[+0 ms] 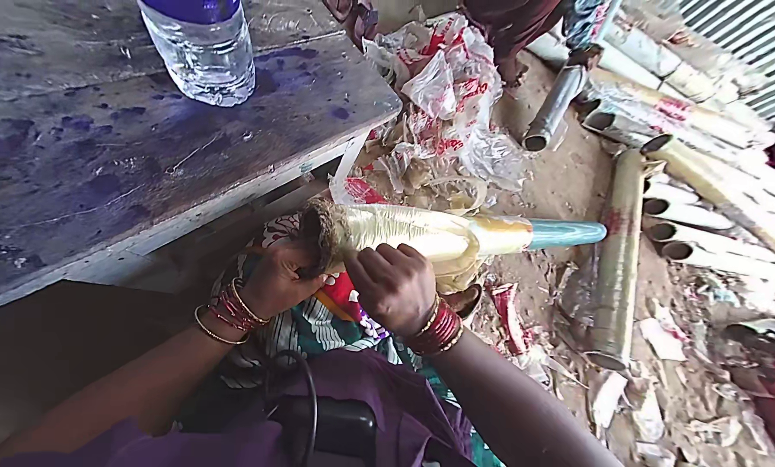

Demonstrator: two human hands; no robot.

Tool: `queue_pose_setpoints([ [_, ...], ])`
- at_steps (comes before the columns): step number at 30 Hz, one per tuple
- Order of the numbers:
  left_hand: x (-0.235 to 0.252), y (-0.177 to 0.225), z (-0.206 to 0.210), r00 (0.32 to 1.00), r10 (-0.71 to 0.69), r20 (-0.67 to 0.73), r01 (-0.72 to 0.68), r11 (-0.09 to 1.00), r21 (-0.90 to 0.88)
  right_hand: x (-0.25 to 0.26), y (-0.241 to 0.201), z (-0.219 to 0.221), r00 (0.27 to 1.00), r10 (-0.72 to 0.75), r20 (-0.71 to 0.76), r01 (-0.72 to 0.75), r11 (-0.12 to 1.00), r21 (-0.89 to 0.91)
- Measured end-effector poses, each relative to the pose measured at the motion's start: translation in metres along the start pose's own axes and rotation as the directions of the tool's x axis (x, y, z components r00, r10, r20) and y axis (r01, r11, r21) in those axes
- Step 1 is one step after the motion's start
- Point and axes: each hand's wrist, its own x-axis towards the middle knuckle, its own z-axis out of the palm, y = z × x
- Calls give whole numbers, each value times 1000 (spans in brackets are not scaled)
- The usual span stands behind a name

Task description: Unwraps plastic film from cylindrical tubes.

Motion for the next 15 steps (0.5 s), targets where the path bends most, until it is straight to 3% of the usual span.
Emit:
queue_pose_setpoints([
  [8,-1,-4,-1,1000,-14,12,15,999,-37,-57,58,-9,998,-30,60,33,998,-53],
  [15,-4,-8,-2,997,-77,22,79,993,-83,-108,107,-23,991,54,124,-30,982,-186],
])
